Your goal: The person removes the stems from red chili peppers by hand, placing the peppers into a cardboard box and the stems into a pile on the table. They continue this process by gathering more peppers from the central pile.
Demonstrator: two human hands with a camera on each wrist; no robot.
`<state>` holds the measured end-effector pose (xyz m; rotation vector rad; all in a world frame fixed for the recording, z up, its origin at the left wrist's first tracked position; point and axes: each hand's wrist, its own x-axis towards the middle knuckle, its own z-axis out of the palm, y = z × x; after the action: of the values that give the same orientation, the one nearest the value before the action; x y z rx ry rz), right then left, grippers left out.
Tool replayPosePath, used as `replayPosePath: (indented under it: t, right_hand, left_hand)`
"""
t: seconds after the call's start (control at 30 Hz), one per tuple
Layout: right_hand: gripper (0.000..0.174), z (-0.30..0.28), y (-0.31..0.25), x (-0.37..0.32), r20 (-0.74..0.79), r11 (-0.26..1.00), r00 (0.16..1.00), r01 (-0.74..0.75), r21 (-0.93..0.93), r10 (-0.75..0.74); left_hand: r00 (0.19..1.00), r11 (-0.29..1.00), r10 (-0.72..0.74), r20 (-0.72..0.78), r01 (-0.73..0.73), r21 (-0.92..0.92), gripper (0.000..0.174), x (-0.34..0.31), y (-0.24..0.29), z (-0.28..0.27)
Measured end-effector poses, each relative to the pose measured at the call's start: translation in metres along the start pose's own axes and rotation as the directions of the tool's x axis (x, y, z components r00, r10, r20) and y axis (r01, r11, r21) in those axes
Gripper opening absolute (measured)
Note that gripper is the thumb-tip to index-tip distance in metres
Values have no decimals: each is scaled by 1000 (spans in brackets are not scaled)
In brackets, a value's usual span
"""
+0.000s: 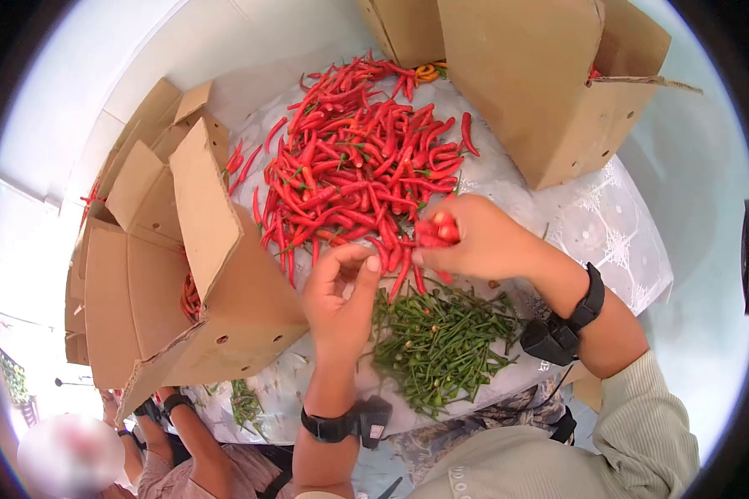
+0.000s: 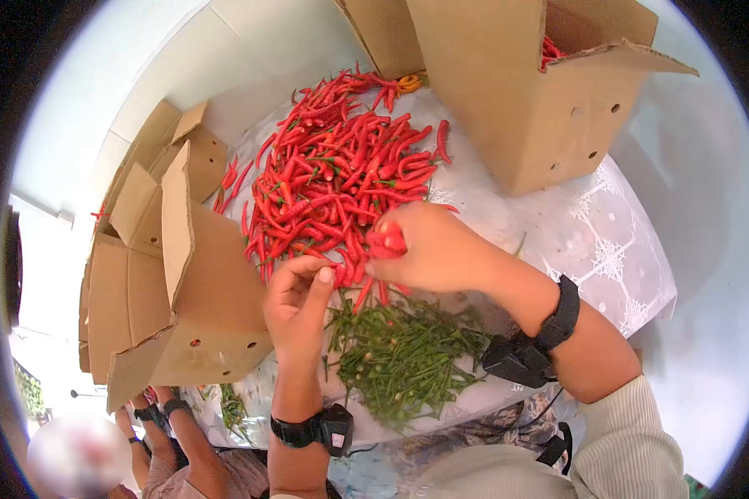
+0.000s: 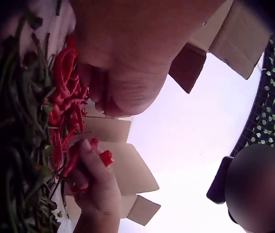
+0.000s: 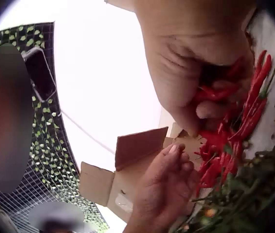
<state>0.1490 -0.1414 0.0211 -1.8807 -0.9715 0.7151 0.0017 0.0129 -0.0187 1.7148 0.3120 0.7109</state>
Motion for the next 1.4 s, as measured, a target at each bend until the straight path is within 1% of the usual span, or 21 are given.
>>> replayPosePath:
  t: [0.03,0.1,0.13,0.23,0.3,0.4,0.43,0.53,0.6,0.63,0.7,0.73,0.8,0.83,0.87,0.97,1.0,1.1,1.2,1.3,1.4]
  right_hand:
    - [26,1,0,1,-16,983,1000,10,184,-7]
    - [22,7,0,3,-43,850,999,31,526,-9]
    - [17,8,-3,1,-43,827,999,18,562,8]
    - [20,23,2,4,-157,739,987,92,668,20]
    - [21,22,1,2,-171,712,985,113,692,9]
    - [21,20,6,6,-214,694,977,143,706,16]
    - [22,21,8,7,-230,689,973,150,709,25]
    - [22,22,7,6,-221,710,974,124,693,46]
    - [23,16,0,6,-371,810,927,173,560,58]
    - [24,14,-2,6,-443,853,895,188,486,56]
    - [24,6,4,8,-486,920,869,258,296,-87]
    - [25,4,7,8,-497,936,853,289,199,-158]
    - [25,9,5,4,-346,929,865,363,-70,-364]
    - [26,12,3,1,-251,892,859,407,-195,-447]
    - [28,13,0,-1,-131,867,884,396,-301,-449]
    - [26,21,9,0,-38,841,880,437,-320,-473]
    - [27,20,7,-1,-16,857,898,413,-309,-439]
    - [31,13,2,-2,25,887,928,362,-286,-371]
    - [31,16,4,-5,12,904,931,356,-236,-364]
    - [31,14,1,-5,46,906,924,382,-181,-381]
    - [30,13,4,-3,98,891,902,431,-146,-420]
  left_hand:
    - [999,1000,-23,30,23,-20,16,0,2,1]
    - [994,996,-66,88,71,-58,17,-2,6,2]
    - [988,992,-94,122,104,-76,18,-3,8,5]
    - [962,979,-159,223,182,-86,20,-5,10,7]
    - [943,978,-184,277,205,-47,21,-5,7,3]
    - [981,980,-94,170,122,-160,20,-3,9,6]
    - [986,984,-87,139,107,-144,20,-3,8,5]
    - [997,992,-67,49,72,-103,17,-2,1,1]
    - [999,995,-51,-10,50,-90,14,-1,-3,0]
    - [1000,999,-29,-11,29,-29,13,-1,-3,0]
    - [1000,995,14,-9,-13,95,12,0,-2,0]
    - [998,989,43,37,-48,140,11,0,2,1]
    - [986,966,95,137,-125,227,11,1,14,3]
    - [984,967,102,147,-133,218,10,1,13,3]
    - [982,968,107,158,-139,211,10,1,13,2]
    - [972,955,133,194,-178,239,10,2,14,0]
    - [968,947,143,206,-194,256,10,2,15,0]
    - [982,986,28,186,-58,158,10,1,14,3]
    - [980,996,-12,197,-6,91,10,1,9,1]
    - [966,994,26,256,-52,94,10,4,6,-3]
    - [949,1000,22,315,-25,7,10,5,2,-7]
